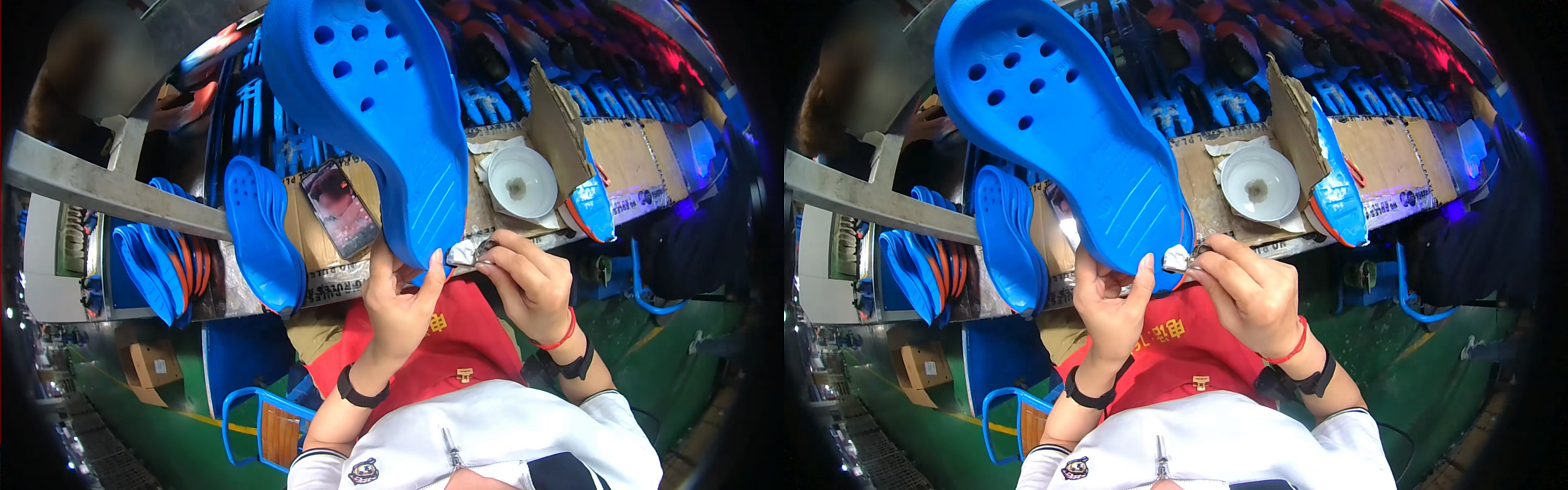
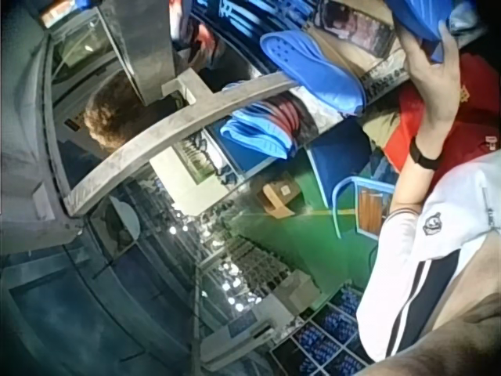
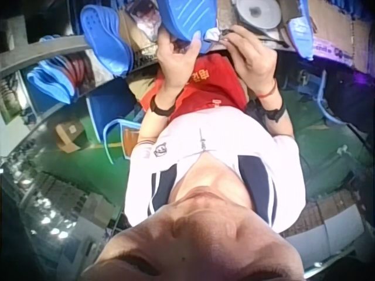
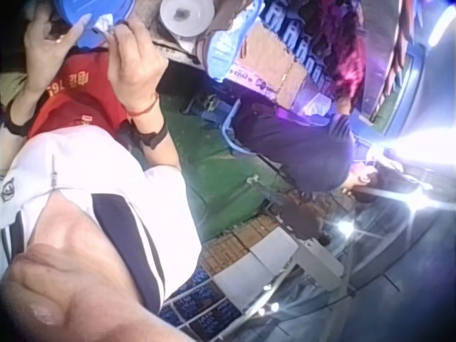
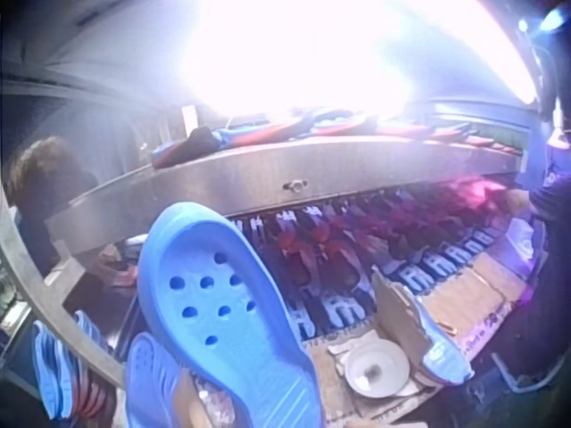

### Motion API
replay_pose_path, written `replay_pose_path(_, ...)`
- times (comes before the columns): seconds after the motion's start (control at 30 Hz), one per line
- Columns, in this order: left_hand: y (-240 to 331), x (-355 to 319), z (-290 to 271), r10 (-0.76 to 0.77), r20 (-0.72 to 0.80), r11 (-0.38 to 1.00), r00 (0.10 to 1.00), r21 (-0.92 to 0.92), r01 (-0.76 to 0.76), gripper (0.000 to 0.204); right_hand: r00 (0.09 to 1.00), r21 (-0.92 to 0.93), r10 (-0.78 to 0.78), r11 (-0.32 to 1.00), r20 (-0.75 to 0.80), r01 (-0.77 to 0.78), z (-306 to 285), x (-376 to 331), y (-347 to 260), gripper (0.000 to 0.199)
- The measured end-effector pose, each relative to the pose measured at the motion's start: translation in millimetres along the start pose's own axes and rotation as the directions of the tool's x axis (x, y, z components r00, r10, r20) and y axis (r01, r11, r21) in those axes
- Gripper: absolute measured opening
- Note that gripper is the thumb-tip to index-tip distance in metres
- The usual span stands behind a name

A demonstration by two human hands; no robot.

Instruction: Apply adhesive to the edges of blue shoe soles using a small brush.

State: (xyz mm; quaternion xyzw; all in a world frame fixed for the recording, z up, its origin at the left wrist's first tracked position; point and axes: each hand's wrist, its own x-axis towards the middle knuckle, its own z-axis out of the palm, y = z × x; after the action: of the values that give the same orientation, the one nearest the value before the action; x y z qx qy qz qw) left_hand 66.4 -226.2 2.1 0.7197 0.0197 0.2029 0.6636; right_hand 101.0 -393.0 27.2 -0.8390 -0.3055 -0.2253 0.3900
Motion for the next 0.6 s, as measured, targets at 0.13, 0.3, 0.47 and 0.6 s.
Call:
replay_pose_path(0.13, 0, 0, 0, -0.016, -0.027, 1.000, 1.000, -0.018, 0.016, 0.049, 1.000, -0.038, 0.013, 0.999, -0.007, -0.013, 0, 0, 1, 0.020)
replay_pose_path(0.3, 1, -1, 0, -0.032, -0.026, 0.999, 0.999, -0.025, 0.031, 0.052, 0.999, -0.073, 0.051, 0.996, -0.015, -0.052, -2, 0, 2, 0.019)
replay_pose_path(0.47, -1, -5, -1, -0.003, -0.011, 1.000, 1.000, -0.009, 0.003, 0.055, 0.998, -0.054, 0.058, 0.997, -0.024, -0.059, -6, -1, 1, 0.020)
replay_pose_path(0.6, -1, -6, -1, 0.003, -0.011, 1.000, 1.000, -0.004, -0.003, 0.056, 0.996, -0.039, 0.087, 0.995, -0.035, -0.088, -10, -2, 0, 0.020)
